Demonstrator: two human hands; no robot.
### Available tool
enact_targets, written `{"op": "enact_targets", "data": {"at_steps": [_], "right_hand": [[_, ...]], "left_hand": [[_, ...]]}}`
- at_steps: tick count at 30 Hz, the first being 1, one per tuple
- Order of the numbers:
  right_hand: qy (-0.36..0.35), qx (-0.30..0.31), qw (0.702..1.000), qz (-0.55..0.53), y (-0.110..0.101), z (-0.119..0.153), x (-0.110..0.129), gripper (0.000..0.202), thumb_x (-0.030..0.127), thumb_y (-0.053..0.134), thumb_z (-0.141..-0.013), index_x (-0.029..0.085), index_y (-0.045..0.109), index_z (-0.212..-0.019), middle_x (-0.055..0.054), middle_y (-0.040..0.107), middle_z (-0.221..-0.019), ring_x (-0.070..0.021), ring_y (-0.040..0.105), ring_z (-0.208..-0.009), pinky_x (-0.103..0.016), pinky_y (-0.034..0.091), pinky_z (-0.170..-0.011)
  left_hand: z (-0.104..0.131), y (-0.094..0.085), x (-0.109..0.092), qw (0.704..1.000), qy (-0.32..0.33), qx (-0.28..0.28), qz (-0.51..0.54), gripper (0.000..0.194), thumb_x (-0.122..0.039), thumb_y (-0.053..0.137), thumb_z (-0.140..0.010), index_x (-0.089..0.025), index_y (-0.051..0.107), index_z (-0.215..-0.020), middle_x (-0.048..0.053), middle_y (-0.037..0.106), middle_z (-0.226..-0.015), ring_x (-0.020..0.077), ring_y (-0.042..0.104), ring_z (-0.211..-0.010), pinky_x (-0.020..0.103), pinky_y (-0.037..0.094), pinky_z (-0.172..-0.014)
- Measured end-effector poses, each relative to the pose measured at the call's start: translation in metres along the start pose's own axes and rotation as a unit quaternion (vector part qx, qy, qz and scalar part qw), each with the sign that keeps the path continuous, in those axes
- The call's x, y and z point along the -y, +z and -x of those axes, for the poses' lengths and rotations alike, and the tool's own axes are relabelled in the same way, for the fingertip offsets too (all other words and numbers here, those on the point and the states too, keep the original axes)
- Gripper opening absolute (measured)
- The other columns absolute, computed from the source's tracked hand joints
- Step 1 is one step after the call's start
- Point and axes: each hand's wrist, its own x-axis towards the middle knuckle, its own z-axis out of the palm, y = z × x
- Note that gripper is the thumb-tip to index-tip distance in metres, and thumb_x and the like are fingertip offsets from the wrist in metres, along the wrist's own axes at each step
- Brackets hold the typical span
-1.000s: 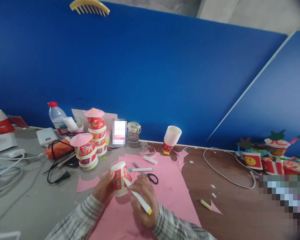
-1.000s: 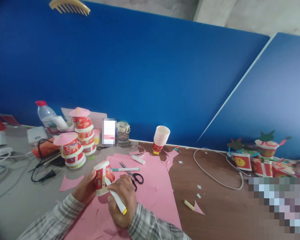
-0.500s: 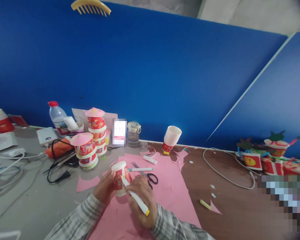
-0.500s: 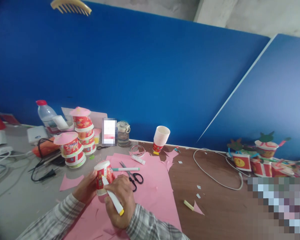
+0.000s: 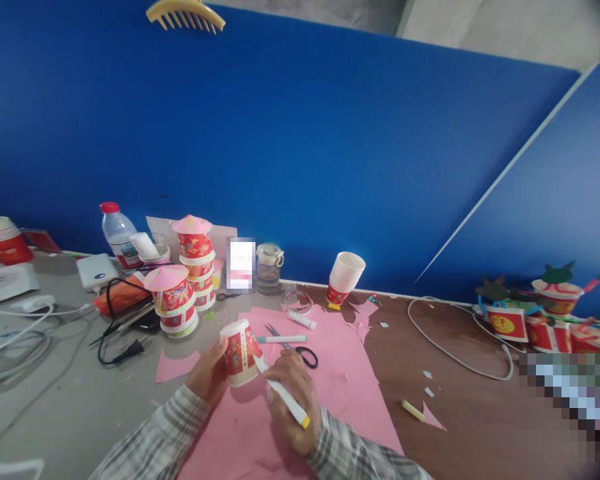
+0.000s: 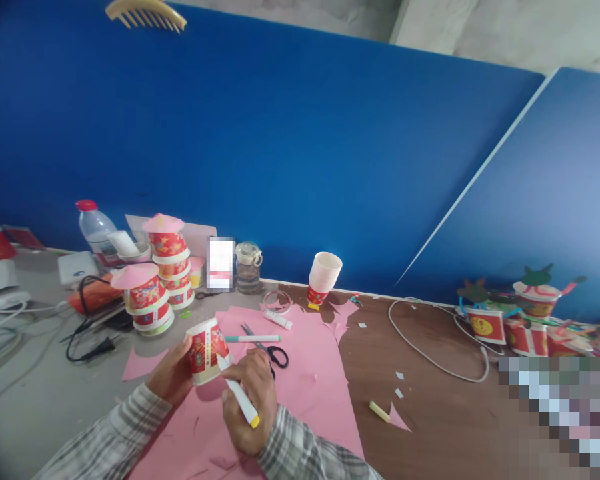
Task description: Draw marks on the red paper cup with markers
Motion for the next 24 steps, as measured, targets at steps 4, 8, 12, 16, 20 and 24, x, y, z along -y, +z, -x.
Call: {"op": "enact_targets", "data": {"at_steps": [4,8,12,16,20,24], "right_hand": [[0.001,0.004,1.0,-0.011,-0.001,-0.001,0.004,0.02,0.016,0.052,-0.07,0.024,0.06,-0.086,-0.002,0.06,-0.067,-0.0241,0.056,-0.065,-0.044,0.043,-0.07],[-0.006,0.046,0.998,-0.031,0.0,-0.001,0.008,0.026,0.017,0.053,-0.072,0.027,0.059,-0.095,-0.003,0.062,-0.075,-0.0256,0.058,-0.069,-0.043,0.045,-0.07],[-0.009,0.07,0.997,-0.024,0.003,-0.002,0.009,0.033,0.016,0.054,-0.072,0.029,0.056,-0.103,-0.003,0.064,-0.08,-0.0263,0.059,-0.074,-0.043,0.044,-0.072],[-0.01,0.071,0.997,-0.005,0.005,-0.002,0.006,0.034,0.014,0.054,-0.071,0.029,0.056,-0.102,-0.002,0.065,-0.081,-0.0252,0.059,-0.073,-0.042,0.044,-0.071],[-0.011,0.026,1.0,0.003,0.004,0.001,0.002,0.022,0.018,0.053,-0.071,0.027,0.06,-0.09,-0.001,0.062,-0.07,-0.0247,0.058,-0.065,-0.044,0.043,-0.07],[0.005,-0.016,1.0,0.019,0.003,0.002,-0.002,0.014,0.019,0.052,-0.07,0.025,0.061,-0.079,0.001,0.059,-0.063,-0.0232,0.056,-0.059,-0.045,0.043,-0.07]], "left_hand": [[0.0,0.0,0.0,1.0,0.0,0.0,0.0,0.055,-0.052,0.071,-0.051,-0.016,0.058,-0.091,0.009,0.067,-0.08,0.0284,0.061,-0.072,0.042,0.047,-0.065],[0.002,0.001,0.001,1.0,-0.002,0.003,-0.006,0.06,-0.05,0.073,-0.05,-0.016,0.056,-0.096,0.009,0.066,-0.08,0.029,0.061,-0.072,0.042,0.047,-0.064],[0.004,0.003,0.003,1.0,0.004,0.002,-0.011,0.059,-0.046,0.075,-0.048,-0.017,0.056,-0.096,0.008,0.067,-0.077,0.0278,0.061,-0.07,0.038,0.048,-0.061],[0.004,0.003,0.003,1.0,0.008,0.0,-0.01,0.055,-0.046,0.075,-0.049,-0.018,0.057,-0.092,0.005,0.067,-0.07,0.0257,0.062,-0.064,0.036,0.048,-0.057],[0.002,0.001,0.002,1.0,0.006,-0.007,-0.004,0.054,-0.049,0.074,-0.05,-0.017,0.058,-0.09,0.007,0.067,-0.074,0.027,0.062,-0.066,0.039,0.048,-0.061],[0.0,-0.002,0.001,1.0,0.01,-0.015,0.004,0.054,-0.052,0.071,-0.051,-0.016,0.058,-0.09,0.008,0.067,-0.079,0.0268,0.062,-0.069,0.04,0.048,-0.064]]}}
